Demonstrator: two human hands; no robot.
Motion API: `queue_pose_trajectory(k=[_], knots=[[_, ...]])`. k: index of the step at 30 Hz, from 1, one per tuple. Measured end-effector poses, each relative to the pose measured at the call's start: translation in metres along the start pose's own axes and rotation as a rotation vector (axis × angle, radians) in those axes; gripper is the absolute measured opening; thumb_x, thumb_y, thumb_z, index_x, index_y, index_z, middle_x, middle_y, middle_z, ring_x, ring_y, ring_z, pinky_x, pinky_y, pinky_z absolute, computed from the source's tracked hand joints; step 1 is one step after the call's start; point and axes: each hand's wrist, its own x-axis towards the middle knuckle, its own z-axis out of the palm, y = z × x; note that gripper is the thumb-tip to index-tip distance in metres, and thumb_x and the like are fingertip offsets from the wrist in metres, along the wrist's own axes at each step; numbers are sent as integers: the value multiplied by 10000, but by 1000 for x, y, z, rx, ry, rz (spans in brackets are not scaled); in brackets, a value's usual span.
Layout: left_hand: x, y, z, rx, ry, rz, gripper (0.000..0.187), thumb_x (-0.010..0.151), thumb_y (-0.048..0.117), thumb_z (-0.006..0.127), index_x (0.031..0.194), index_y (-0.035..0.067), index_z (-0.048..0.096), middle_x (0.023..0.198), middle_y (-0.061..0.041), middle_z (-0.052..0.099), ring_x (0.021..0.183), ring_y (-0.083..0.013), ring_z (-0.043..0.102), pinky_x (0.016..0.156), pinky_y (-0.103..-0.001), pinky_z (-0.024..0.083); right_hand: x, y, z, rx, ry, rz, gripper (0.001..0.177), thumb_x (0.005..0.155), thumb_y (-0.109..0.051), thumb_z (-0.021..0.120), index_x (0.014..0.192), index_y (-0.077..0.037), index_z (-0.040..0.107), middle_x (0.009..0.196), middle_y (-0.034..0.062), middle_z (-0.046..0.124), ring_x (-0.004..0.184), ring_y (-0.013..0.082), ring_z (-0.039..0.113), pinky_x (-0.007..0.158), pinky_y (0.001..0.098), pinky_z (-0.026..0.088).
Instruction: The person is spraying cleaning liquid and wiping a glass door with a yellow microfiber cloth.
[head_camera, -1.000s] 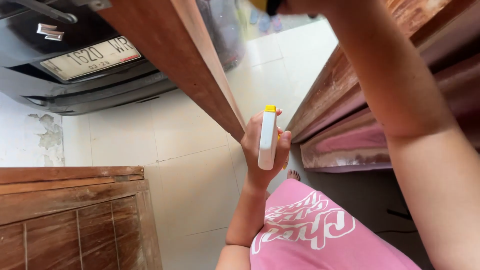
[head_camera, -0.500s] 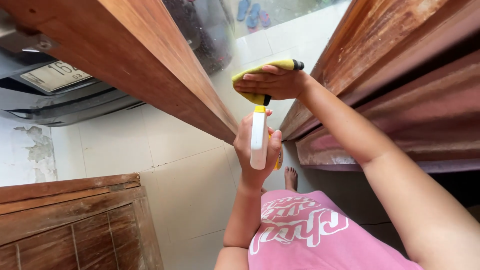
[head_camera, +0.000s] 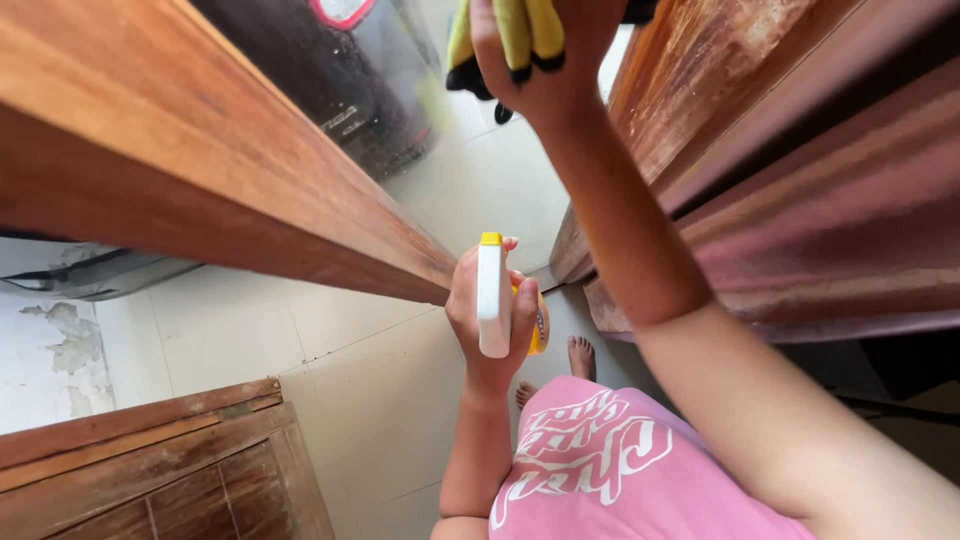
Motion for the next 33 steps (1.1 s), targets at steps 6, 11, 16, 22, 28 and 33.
queue_pose_trajectory(k=[6,11,16,22,28,33], knots=[[4,-20,3,42,-34,8,313,922,37,687,1211,-40,598,1197,-146,672,769,-170,654,783,-316,582,-62,-23,0,-245,40,341,593,957,-312,598,1422,-12,386,1444,223,381,1366,408,327,1216,530,190],[6,-25,12,81,-71,-12,289,916,36,683,1184,-45,610,1182,-158,674,752,-173,665,789,-332,579,-89,-37,2,-242,89,574,928,982,-461,492,1679,-35,53,1721,129,69,1606,295,32,1308,417,-2],[3,-35,20,117,-91,39,300,913,35,696,1188,-46,610,1154,-156,681,830,-223,676,862,-370,571,-123,-42,0,-273,36,652,930,978,-466,484,1666,4,70,1719,196,85,1611,339,56,1319,454,15],[-4,-42,21,115,-109,5,268,900,39,699,1140,-39,610,1140,-156,683,850,-242,674,866,-382,574,-183,-56,-1,-266,-60,740,917,986,-441,518,1638,51,101,1724,274,107,1615,412,92,1339,506,69],[-11,-42,21,106,-105,-36,274,897,53,693,1139,-42,607,1154,-159,683,805,-225,667,834,-365,576,-254,-62,-4,-264,-184,794,915,994,-383,565,1615,101,99,1694,323,120,1617,482,112,1340,555,115],[-19,-35,18,95,-106,-71,307,896,57,698,1170,-48,604,1156,-153,682,750,-194,658,796,-350,576,-236,-73,-8,-180,-194,824,865,1019,-342,555,1616,102,114,1699,330,117,1620,487,111,1352,558,119]])
